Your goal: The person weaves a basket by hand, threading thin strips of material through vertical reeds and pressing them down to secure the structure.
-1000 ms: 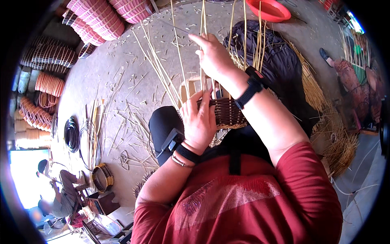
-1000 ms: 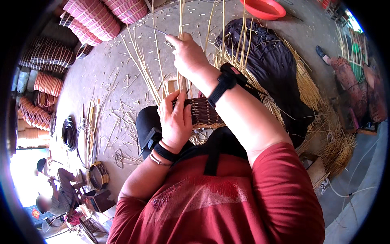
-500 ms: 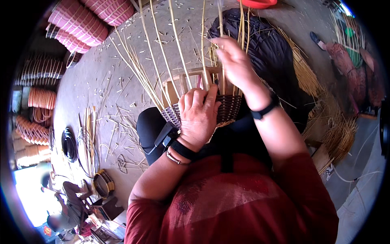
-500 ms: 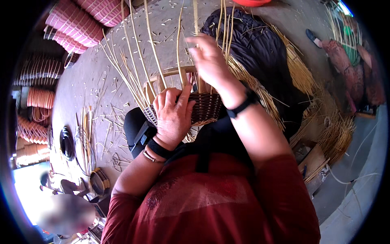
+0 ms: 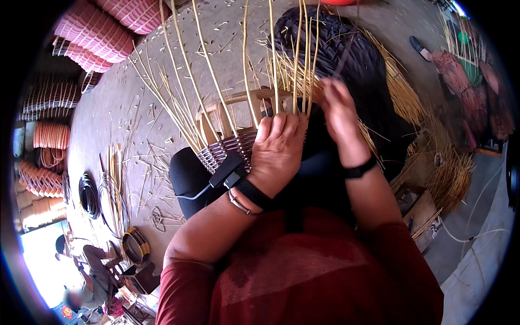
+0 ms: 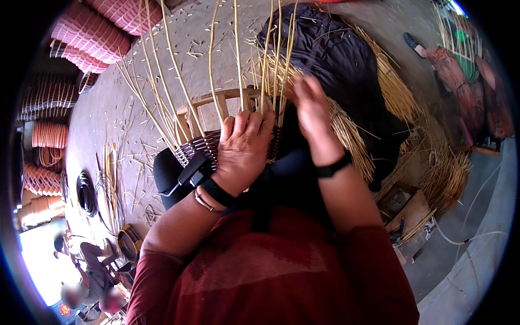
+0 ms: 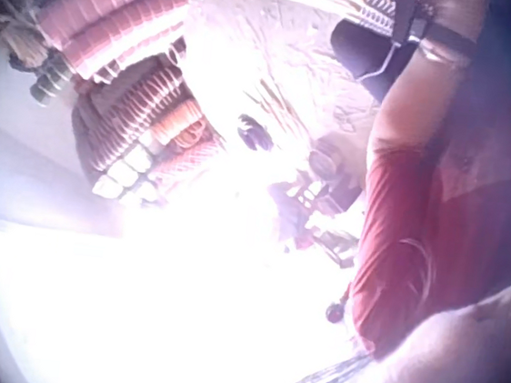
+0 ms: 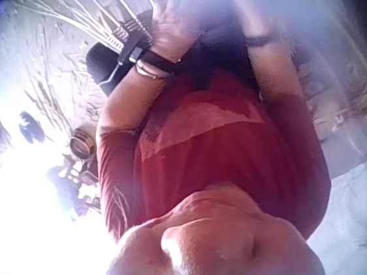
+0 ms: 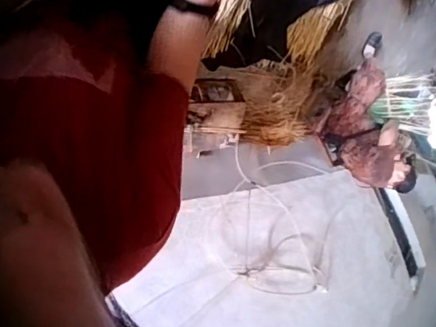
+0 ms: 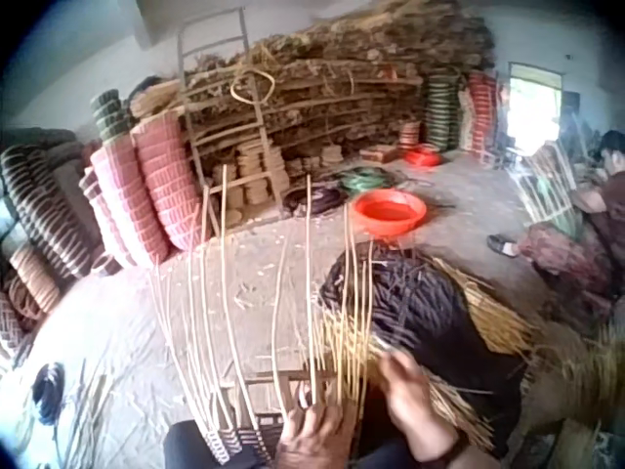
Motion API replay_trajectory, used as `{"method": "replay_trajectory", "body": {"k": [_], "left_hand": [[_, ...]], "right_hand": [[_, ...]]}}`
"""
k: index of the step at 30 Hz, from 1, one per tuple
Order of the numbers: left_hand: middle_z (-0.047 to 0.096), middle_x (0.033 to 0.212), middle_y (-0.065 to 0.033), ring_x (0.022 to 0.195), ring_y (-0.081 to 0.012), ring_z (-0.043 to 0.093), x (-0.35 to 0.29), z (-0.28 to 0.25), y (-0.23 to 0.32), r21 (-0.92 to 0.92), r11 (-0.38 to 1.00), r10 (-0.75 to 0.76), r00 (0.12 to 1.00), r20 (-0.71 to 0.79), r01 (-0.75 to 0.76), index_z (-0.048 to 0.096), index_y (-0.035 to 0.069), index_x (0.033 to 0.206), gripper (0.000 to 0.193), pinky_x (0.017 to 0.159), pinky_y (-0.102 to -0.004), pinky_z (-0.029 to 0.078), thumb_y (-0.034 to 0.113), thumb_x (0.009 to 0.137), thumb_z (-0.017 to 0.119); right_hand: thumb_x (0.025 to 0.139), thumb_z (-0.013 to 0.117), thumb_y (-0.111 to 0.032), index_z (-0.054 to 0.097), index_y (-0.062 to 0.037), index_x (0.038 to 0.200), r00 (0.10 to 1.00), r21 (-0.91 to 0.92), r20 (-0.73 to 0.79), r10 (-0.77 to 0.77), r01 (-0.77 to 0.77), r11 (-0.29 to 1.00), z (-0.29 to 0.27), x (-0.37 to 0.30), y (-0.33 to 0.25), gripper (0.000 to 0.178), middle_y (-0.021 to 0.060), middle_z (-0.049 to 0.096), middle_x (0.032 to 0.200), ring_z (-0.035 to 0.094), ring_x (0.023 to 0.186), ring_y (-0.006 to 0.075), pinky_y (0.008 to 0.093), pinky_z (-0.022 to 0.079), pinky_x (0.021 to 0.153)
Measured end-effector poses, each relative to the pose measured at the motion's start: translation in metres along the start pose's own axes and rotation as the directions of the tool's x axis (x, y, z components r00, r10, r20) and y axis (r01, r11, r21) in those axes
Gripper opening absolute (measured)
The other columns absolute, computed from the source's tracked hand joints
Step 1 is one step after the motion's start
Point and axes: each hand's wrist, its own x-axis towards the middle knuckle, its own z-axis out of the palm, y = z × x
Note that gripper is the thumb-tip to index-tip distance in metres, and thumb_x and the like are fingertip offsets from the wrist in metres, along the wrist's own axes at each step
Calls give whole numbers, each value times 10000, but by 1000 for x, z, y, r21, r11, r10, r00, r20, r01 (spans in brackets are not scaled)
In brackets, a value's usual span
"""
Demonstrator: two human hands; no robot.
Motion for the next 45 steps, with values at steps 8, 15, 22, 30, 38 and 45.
{"method": "replay_trajectory", "body": {"k": [8,15,22,30,38,45], "left_hand": [[572,1096,-72,1113,-263,531,10,8,-2,-22,998,59,998,-24,-60,683,107,1014,192,990,-427,427,241,876,669],[640,1146,-100,1198,-298,552,34,3,-4,-44,984,-167,983,81,171,775,110,846,313,1062,-522,472,418,880,731],[539,642,-79,622,-257,510,-82,-51,-161,-579,708,-562,819,-116,404,675,57,613,347,670,-413,428,263,858,808],[605,1174,-79,1129,-301,555,-116,-4,-129,-352,756,-655,641,-401,552,719,156,1124,317,1000,-454,359,228,832,816],[574,1300,-127,1488,-379,339,-108,-10,-55,-109,851,-522,849,-83,513,562,220,1469,665,1177,-622,154,478,880,730],[485,1426,-181,1502,-402,296,-97,-14,-64,-103,861,-506,860,-73,498,615,160,1350,598,1179,-659,122,489,867,745]], "right_hand": [[975,683,-115,329,-94,1545,982,-146,18,-185,186,972,12,28,18,671,76,675,1073,667,831,194,322,560,777],[1119,431,-259,629,-33,1198,984,305,104,144,-170,937,-10,-53,-53,310,-72,368,662,304,514,69,237,287,503],[1121,461,-254,589,28,1281,639,205,758,-130,-44,978,158,-107,-95,349,-47,391,714,354,625,60,242,339,614],[1091,495,-179,598,-41,1262,776,196,347,526,-609,769,121,-59,13,242,-29,464,739,445,632,100,334,486,701],[1059,579,-108,619,-25,1300,810,-342,558,-181,423,839,169,-12,12,258,93,693,1178,675,1102,169,286,551,943],[1032,585,-58,354,-33,1548,943,-355,328,-59,181,917,162,-16,13,566,225,663,1220,711,1052,295,413,602,931]]}}
